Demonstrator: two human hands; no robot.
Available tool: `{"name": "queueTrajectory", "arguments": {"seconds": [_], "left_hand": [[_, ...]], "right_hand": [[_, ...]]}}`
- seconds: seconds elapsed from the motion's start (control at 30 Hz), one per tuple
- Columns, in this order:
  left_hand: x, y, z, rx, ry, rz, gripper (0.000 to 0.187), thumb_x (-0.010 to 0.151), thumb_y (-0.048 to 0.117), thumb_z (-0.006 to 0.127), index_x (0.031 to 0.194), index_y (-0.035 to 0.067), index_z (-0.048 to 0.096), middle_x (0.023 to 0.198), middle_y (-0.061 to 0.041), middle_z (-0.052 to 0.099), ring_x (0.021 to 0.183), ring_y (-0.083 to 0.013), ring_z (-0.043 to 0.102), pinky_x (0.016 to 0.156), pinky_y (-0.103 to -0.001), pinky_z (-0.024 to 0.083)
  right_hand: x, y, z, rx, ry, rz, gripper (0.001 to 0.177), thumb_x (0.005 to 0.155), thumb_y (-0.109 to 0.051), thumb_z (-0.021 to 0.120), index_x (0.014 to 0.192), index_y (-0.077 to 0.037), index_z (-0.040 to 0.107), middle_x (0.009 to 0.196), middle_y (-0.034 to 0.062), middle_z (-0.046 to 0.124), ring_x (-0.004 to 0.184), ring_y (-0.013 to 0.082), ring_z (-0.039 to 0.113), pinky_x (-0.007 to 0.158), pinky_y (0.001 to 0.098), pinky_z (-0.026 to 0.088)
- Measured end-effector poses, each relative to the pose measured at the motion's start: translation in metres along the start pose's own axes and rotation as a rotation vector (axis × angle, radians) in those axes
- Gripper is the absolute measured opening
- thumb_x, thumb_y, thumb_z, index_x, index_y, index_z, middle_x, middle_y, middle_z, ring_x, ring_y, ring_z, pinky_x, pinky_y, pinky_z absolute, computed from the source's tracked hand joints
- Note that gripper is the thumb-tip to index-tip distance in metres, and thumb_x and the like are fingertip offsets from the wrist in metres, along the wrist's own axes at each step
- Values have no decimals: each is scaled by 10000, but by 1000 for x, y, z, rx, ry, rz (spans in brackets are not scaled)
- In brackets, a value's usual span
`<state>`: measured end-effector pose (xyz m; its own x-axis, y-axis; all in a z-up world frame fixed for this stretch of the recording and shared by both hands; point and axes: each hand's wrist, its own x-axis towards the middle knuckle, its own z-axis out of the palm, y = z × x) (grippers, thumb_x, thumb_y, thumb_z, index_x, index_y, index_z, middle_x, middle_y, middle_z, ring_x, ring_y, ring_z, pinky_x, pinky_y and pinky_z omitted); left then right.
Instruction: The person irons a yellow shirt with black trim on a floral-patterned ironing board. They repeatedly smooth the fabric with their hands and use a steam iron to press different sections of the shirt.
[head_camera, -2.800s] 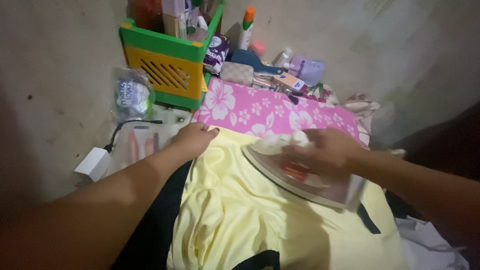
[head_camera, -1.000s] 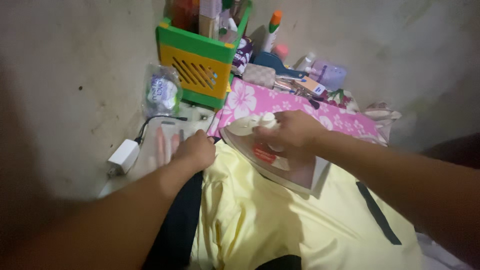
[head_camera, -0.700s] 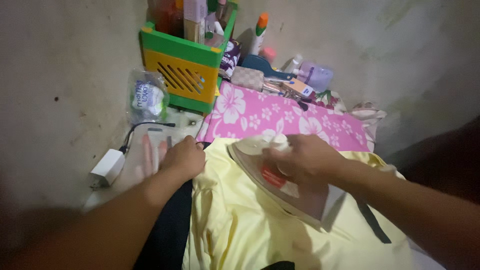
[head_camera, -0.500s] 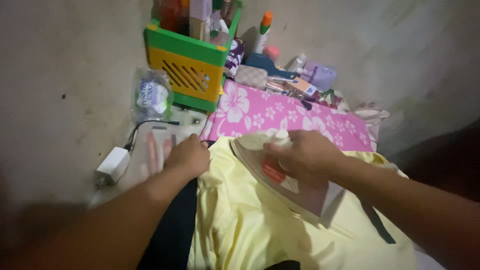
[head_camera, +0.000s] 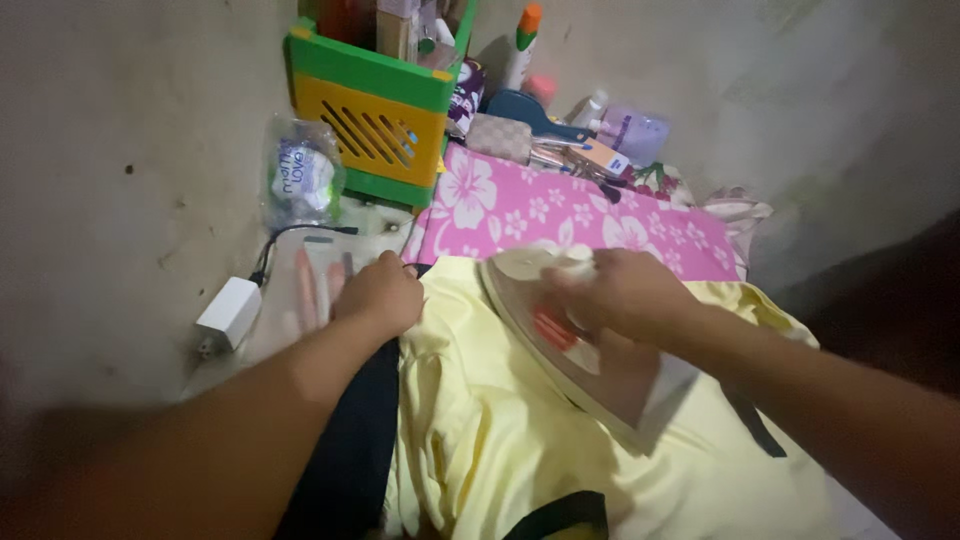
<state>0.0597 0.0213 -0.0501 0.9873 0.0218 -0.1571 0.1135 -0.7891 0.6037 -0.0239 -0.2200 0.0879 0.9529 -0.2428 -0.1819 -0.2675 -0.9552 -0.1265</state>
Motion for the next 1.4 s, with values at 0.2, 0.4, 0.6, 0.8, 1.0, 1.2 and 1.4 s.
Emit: {"name": "queueTrajectory", "arguments": {"seconds": [0.2,0.4,0.6,0.8,1.0,1.2,1.4], "left_hand": [[1,1,-3,11,-24,-39,442,984,371,511,1272,46,591,1285,-249,653,1240,-447,605,1062,-536,450],[-9,29,-16,-12,76,10,572,885,331,618,1367,41,518,1423,-224,511,1273,-429,527,1048,-551,412],[-36,36,-8,282,110,467,481,906,412,634,1334,193,602,1329,-56,565,1305,-276,495,1073,-559,348],[-34,5,-12,158,244,666,514,862,434,684,1273,134,609,1261,-85,603,1196,-323,541,988,-563,379],[-24,-8,-6,15,222,393,379,904,366,715,1178,114,643,1151,-136,664,1113,-364,635,965,-496,478],[-2,2,-3,-101,129,140,350,799,316,802,1081,143,689,1087,-122,707,1093,-354,667,961,-477,509],[-25,10,-9,88,322,460,232,735,95,721,947,184,750,1062,-73,637,1135,-308,567,921,-498,420]], "right_hand": [[9,-1,1,-24,84,-61,809,854,-729,608,1075,39,730,957,259,761,905,366,752,867,448,587],[31,-37,-11,53,-85,88,775,853,-702,598,967,39,794,847,211,777,733,322,769,662,429,625],[19,-13,-19,93,-176,30,779,883,-700,582,1060,46,719,770,167,743,609,263,693,556,402,553],[17,15,-16,246,-330,-18,627,939,-608,603,1244,-66,681,704,127,627,556,222,532,491,397,446],[52,7,-3,310,-231,-198,761,893,-609,688,1296,33,622,802,140,652,629,173,610,542,336,502],[62,-38,-11,190,-231,-112,931,837,-674,649,1361,81,504,796,191,700,626,239,680,529,388,538],[31,-45,-18,163,-197,-83,852,880,-720,544,1013,90,770,759,204,742,597,256,659,535,386,505]]}}
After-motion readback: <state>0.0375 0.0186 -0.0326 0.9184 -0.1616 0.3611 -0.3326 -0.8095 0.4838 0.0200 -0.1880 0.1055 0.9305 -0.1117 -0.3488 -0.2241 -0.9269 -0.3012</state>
